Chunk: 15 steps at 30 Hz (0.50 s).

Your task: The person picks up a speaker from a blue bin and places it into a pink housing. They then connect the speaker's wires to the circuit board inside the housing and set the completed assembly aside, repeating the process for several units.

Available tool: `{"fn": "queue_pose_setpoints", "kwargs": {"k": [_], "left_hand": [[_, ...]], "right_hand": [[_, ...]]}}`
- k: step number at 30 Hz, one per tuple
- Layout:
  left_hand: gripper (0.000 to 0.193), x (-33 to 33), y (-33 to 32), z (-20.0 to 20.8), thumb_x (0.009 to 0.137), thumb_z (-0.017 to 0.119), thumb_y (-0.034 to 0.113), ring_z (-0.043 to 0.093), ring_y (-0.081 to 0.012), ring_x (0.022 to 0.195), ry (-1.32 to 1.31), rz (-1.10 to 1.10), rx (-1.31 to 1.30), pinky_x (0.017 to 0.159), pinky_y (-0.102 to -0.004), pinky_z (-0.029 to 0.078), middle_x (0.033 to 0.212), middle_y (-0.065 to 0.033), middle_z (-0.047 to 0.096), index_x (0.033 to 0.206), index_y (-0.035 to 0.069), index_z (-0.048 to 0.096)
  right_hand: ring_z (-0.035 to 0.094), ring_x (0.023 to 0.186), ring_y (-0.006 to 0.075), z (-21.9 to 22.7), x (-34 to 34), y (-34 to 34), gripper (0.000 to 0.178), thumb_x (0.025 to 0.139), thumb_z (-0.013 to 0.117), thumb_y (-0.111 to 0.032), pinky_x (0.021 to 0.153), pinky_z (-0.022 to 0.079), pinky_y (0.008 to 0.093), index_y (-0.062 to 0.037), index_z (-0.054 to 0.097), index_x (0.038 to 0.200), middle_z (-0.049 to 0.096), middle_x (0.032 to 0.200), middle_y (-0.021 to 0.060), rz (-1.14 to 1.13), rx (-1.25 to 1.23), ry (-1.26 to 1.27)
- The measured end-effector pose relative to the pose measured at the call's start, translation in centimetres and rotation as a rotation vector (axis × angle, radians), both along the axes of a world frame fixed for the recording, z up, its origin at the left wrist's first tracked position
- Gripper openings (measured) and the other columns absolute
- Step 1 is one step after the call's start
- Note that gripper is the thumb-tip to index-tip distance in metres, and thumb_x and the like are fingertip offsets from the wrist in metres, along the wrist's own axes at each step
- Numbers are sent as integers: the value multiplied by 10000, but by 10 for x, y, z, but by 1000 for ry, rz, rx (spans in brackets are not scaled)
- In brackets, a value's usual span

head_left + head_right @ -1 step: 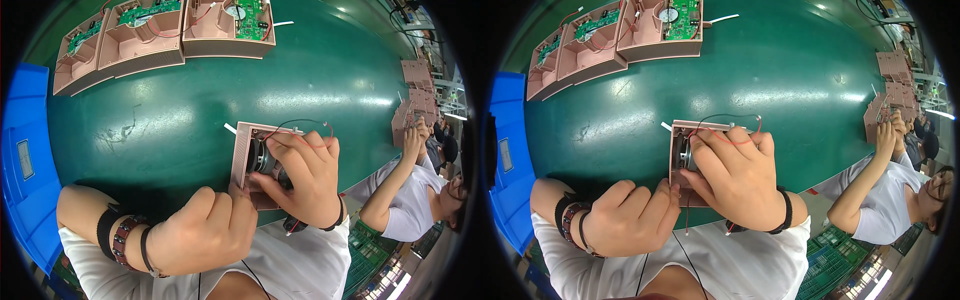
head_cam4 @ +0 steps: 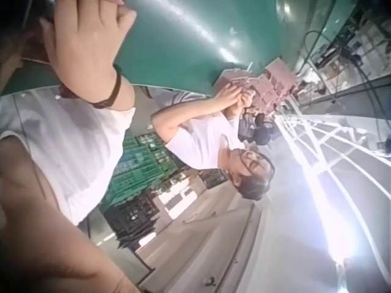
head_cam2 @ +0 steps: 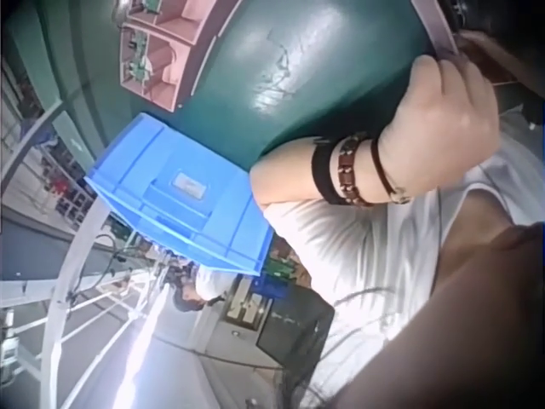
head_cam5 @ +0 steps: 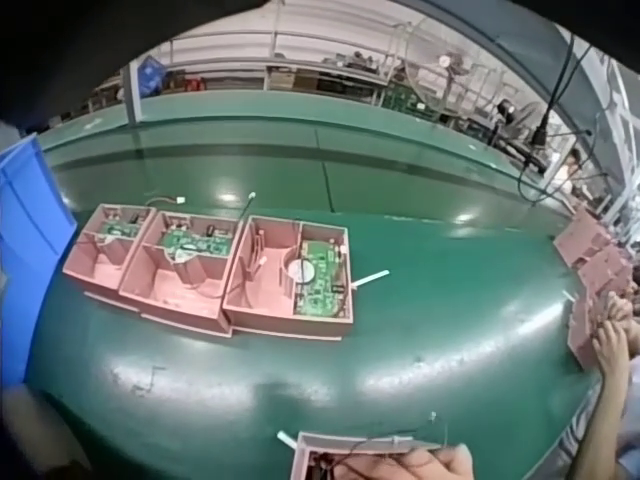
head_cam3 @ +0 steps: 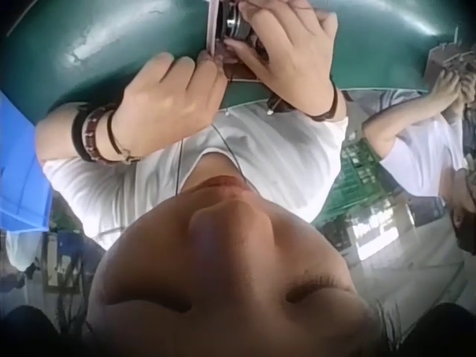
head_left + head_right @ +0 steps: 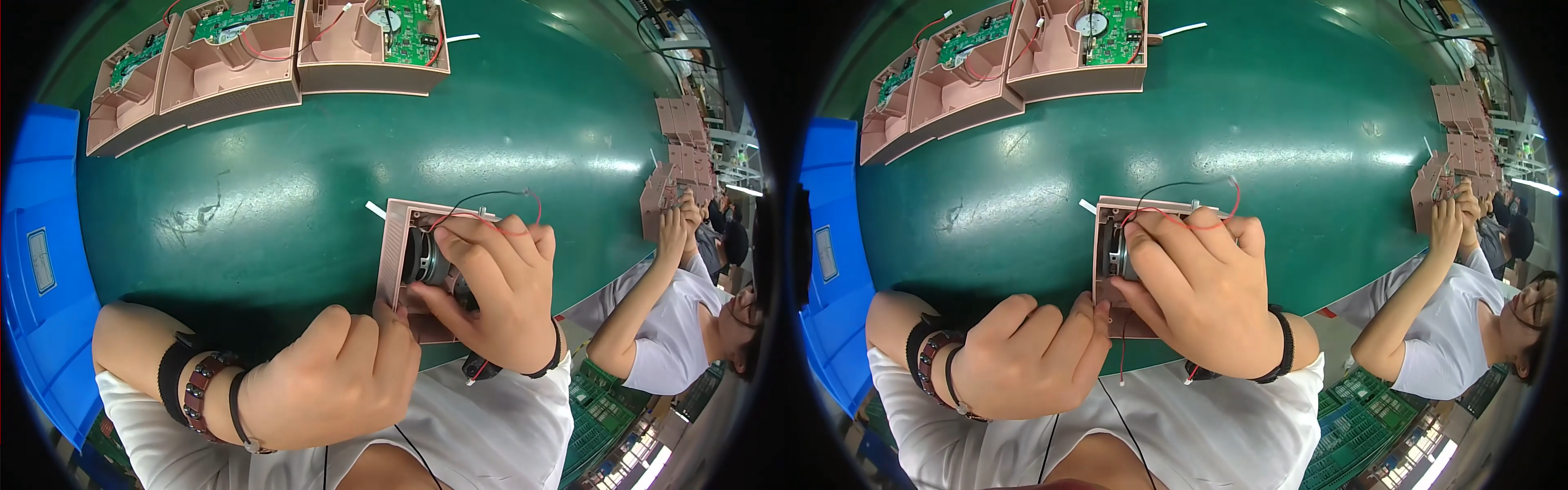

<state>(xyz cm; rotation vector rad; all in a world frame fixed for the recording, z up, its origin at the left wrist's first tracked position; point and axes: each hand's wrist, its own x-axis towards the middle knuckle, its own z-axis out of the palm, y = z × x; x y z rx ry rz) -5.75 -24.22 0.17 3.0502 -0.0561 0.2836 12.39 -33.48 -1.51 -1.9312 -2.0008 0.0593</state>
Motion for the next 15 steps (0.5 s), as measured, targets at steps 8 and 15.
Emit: {"fn": "queue_pose_setpoints", "kwargs": {"k": [8,15], "left_hand": [[52,1,1,2,674,641,79,425,-93,505,21,12,-30,478,-236,291,704,-26,602,691,32,625],[121,3,2,2,691,623,101,419,-93,504,49,9,-10,493,-233,296,701,-14,595,789,41,662]], "right_hand": [[549,790,205,0,0,2,508,603,801,-274,713,317,350,-30,623,1011,645,1020,49,1,-27,-3],[554,772,207,-1,-2,1,486,592,792,-259,697,309,349,-32,634,992,650,1001,59,-21,-4,-22]]}}
